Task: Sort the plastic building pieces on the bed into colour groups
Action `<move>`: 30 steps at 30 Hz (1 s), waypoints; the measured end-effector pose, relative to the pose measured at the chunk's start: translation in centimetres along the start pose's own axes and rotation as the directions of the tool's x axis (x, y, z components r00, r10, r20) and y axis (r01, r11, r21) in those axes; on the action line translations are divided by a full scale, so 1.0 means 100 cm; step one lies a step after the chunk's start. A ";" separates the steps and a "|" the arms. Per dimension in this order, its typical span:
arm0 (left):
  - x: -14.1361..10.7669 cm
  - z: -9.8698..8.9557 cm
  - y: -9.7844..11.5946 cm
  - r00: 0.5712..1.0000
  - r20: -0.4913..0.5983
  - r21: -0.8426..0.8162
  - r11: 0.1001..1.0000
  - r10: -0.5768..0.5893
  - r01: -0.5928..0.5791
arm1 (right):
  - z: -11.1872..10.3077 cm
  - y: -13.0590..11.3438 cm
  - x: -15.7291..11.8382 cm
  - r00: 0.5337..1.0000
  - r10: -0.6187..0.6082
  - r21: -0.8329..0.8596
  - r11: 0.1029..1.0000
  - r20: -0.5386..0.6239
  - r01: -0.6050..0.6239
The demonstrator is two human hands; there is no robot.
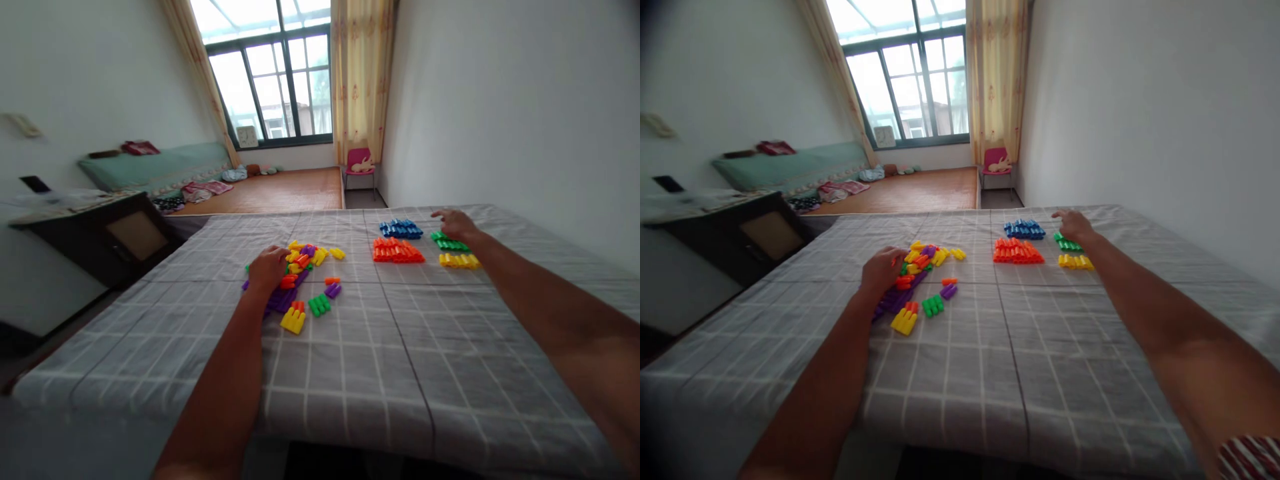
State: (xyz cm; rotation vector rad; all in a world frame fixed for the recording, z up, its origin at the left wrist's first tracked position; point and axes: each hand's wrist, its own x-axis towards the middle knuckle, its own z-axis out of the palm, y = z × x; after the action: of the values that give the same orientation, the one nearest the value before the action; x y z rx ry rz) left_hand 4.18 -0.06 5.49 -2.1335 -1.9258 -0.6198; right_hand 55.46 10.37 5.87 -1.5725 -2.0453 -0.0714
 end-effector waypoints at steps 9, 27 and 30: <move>0.002 0.006 -0.012 0.994 0.110 -0.084 0.997 0.009 0.000 | 0.076 -0.227 -0.005 0.807 -0.560 0.203 0.826 0.186 0.526; 0.001 -0.002 -0.022 0.975 0.084 -0.197 0.956 -0.207 0.220 | 0.120 -0.330 0.014 0.583 -0.713 0.288 0.695 0.389 0.658; 0.001 -0.002 -0.021 0.976 0.084 -0.183 0.959 -0.203 0.215 | 0.122 -0.333 0.011 0.472 -0.787 0.315 0.600 0.397 0.735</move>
State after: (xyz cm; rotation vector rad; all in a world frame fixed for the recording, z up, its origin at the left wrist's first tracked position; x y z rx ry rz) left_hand 2.07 0.19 5.42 -2.0960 -2.2302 -0.8155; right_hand 20.30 5.39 5.48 -0.4728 -2.9854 0.1322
